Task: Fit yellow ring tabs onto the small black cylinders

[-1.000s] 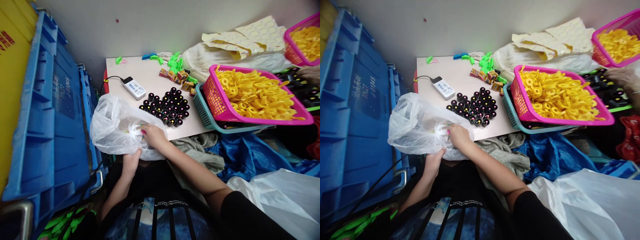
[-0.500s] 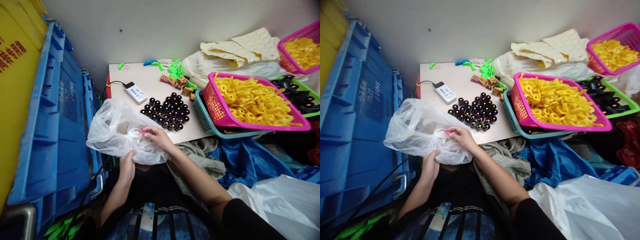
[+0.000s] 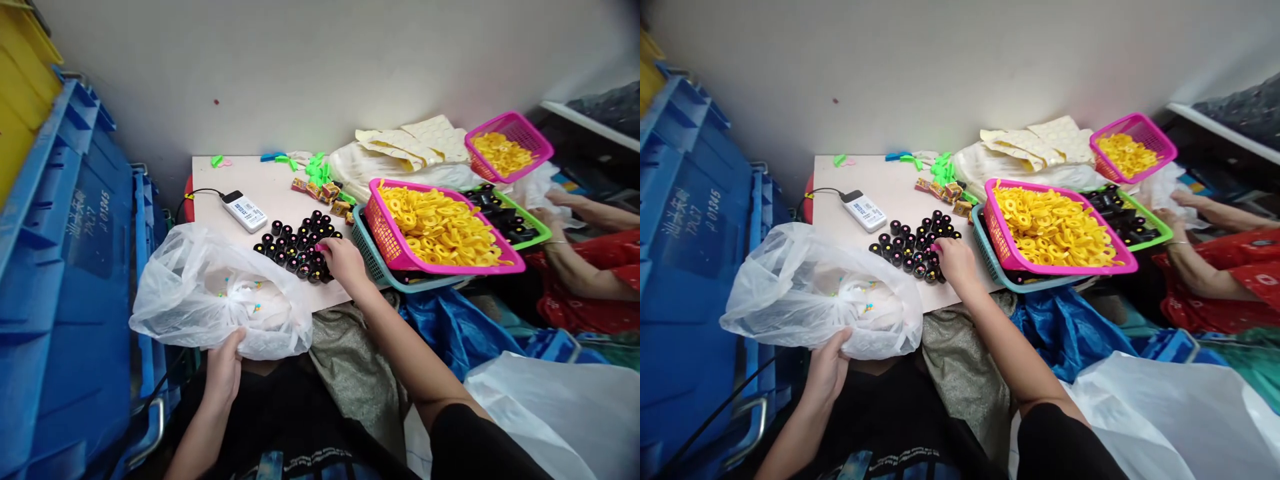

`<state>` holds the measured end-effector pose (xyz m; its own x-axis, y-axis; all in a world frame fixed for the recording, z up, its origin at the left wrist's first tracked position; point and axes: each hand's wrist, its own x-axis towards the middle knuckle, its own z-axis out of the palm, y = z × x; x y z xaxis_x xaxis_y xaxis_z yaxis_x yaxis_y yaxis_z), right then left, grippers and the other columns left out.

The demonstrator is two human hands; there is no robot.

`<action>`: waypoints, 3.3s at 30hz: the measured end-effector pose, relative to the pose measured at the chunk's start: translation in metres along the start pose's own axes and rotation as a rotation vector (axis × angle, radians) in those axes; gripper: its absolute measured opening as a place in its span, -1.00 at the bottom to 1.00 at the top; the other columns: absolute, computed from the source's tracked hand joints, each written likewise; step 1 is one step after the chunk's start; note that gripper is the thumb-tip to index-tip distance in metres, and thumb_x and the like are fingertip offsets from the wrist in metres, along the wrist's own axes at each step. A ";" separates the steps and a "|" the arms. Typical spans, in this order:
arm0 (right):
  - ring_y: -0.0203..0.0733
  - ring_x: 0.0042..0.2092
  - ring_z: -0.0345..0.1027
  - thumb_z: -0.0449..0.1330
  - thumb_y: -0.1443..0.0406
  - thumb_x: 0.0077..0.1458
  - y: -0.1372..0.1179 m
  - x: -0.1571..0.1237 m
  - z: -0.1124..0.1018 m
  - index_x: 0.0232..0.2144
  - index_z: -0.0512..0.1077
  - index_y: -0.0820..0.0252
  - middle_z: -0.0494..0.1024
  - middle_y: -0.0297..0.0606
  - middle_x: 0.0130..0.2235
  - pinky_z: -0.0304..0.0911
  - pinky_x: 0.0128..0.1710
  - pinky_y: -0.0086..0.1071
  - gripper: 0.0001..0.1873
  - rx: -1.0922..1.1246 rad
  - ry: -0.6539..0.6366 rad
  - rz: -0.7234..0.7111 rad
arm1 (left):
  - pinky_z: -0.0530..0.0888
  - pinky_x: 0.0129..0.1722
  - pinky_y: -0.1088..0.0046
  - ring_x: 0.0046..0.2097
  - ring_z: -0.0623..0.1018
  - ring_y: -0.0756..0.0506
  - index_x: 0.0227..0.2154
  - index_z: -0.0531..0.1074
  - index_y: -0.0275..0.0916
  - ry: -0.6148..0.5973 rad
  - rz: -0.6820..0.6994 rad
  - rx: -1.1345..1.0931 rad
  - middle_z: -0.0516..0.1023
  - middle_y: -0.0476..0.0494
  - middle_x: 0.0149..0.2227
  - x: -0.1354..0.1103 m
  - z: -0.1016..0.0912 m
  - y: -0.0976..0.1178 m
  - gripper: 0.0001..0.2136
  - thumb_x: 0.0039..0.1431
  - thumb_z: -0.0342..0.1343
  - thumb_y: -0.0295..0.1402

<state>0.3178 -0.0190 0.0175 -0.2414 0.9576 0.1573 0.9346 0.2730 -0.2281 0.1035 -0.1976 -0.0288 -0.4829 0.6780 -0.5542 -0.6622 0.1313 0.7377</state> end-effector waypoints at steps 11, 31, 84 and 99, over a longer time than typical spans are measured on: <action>-0.01 -0.06 0.23 0.04 0.33 0.30 0.004 0.005 0.004 -0.13 0.49 0.15 0.56 -0.19 -0.03 -0.01 -0.20 -0.20 -0.77 -0.364 -0.012 -0.269 | 0.21 0.30 0.10 0.18 0.43 -0.21 0.09 0.39 -0.24 0.019 -0.004 0.022 0.51 -0.21 0.06 0.000 0.004 0.001 -0.46 -0.03 0.17 -0.59; -0.15 -0.20 0.45 0.15 0.36 0.16 -0.103 -0.063 0.030 -0.21 0.51 0.20 0.56 -0.14 -0.15 0.25 -0.21 -0.36 -0.83 0.250 -0.452 -0.189 | 0.25 0.27 0.11 0.19 0.43 -0.26 -0.01 0.44 -0.36 0.040 0.098 0.068 0.51 -0.28 0.06 0.003 -0.004 -0.018 -0.50 -0.12 0.26 -0.51; -0.14 -0.23 0.37 0.13 0.32 0.16 0.037 -0.001 0.003 -0.23 0.50 0.18 0.59 -0.20 -0.22 0.19 -0.23 -0.32 -0.83 0.194 0.002 0.121 | 0.31 0.25 0.10 0.12 0.50 -0.22 0.02 0.44 -0.32 0.057 -0.024 0.037 0.53 -0.28 0.05 0.006 0.011 -0.001 -0.54 0.00 0.22 -0.62; 0.01 -0.07 0.26 0.04 0.34 0.27 0.023 -0.001 -0.008 -0.15 0.51 0.18 0.56 -0.09 -0.07 0.07 -0.16 -0.20 -0.75 -0.174 0.107 -0.089 | 0.33 0.23 0.09 0.12 0.50 -0.23 -0.02 0.46 -0.32 0.041 -0.007 0.013 0.51 -0.27 0.07 0.005 0.007 -0.004 -0.56 -0.03 0.26 -0.61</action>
<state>0.3421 -0.0145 0.0198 -0.3043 0.9129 0.2723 0.9441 0.3269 -0.0411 0.1079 -0.1892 -0.0321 -0.5018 0.6467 -0.5745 -0.6582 0.1455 0.7387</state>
